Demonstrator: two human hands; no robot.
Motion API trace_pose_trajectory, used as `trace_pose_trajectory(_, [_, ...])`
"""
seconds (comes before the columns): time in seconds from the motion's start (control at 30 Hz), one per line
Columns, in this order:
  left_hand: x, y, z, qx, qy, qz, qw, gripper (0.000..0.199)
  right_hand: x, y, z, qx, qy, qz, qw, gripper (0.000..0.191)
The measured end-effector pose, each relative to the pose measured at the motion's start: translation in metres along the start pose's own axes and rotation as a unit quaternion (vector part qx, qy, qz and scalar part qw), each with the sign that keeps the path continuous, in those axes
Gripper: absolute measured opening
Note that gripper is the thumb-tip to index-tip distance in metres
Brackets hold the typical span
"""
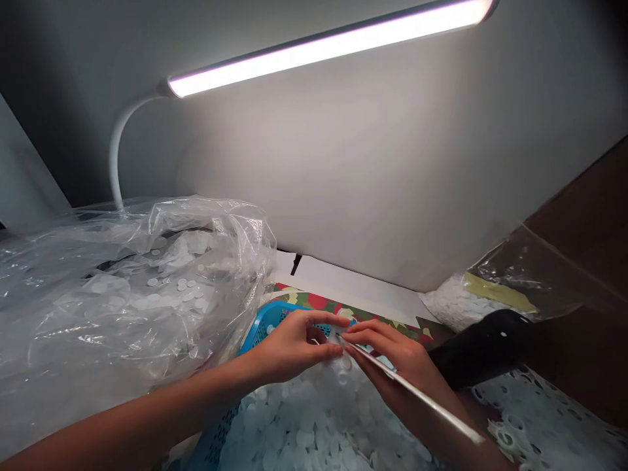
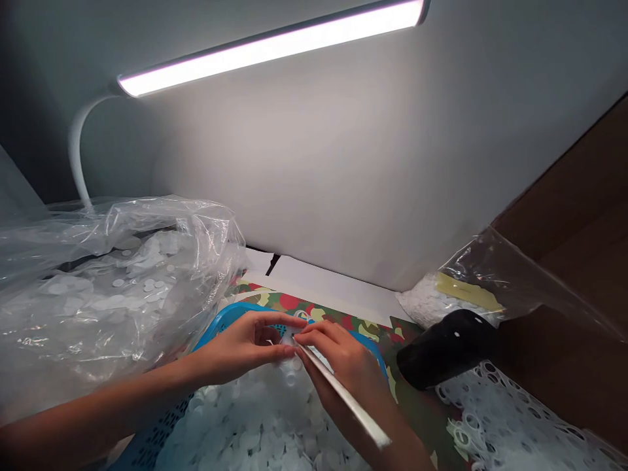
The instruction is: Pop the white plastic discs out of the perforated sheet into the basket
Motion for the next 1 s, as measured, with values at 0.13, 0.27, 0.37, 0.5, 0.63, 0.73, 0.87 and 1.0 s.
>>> trace_pose_trajectory(0.13, [-0.004,0.002,-0.002,-0.007,-0.008,-0.004,1.0,0.039,-0.003,0.0,-0.001,0.016,-0.008,-0.051,0.999,0.019])
trace_pose_trajectory(0.27, [-0.002,-0.004,-0.001,0.023,0.011,-0.02,0.999,0.046,-0.001,-0.009,-0.002,0.096,0.03,-0.102,0.99,0.021])
trace_pose_trajectory(0.37, [-0.001,-0.006,0.0,0.032,0.016,-0.028,0.999,0.049,-0.001,-0.011,-0.003,0.113,0.05,-0.127,0.984,0.021])
trace_pose_trajectory(0.5, [-0.001,-0.005,-0.003,0.045,0.025,-0.022,0.998,0.055,0.007,-0.011,-0.003,0.093,0.074,-0.111,0.987,0.02])
trace_pose_trajectory(0.63, [-0.001,-0.002,-0.005,0.047,0.028,-0.005,0.999,0.058,0.015,-0.011,-0.002,0.058,0.078,-0.09,0.991,0.02])
trace_pose_trajectory(0.73, [-0.001,-0.002,-0.005,0.028,0.032,0.003,0.999,0.056,0.019,-0.011,-0.002,0.04,0.09,-0.078,0.992,0.019])
trace_pose_trajectory(0.87, [0.0,-0.001,-0.004,0.004,0.042,0.002,0.999,0.055,0.026,-0.009,-0.004,0.01,0.129,-0.045,0.991,0.02])
trace_pose_trajectory(1.0, [0.001,0.003,-0.005,0.018,0.046,0.005,0.999,0.056,0.03,-0.001,-0.007,-0.049,0.154,-0.012,0.987,0.02])
Point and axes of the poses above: each hand's wrist, its own z-axis towards the middle knuckle, its own x-axis out of the back of the hand, y = z × x, the point moved 8 cm from there along z, towards the middle knuckle, and after that the axes turned 2 degrees about x, right-handed, at the moved point
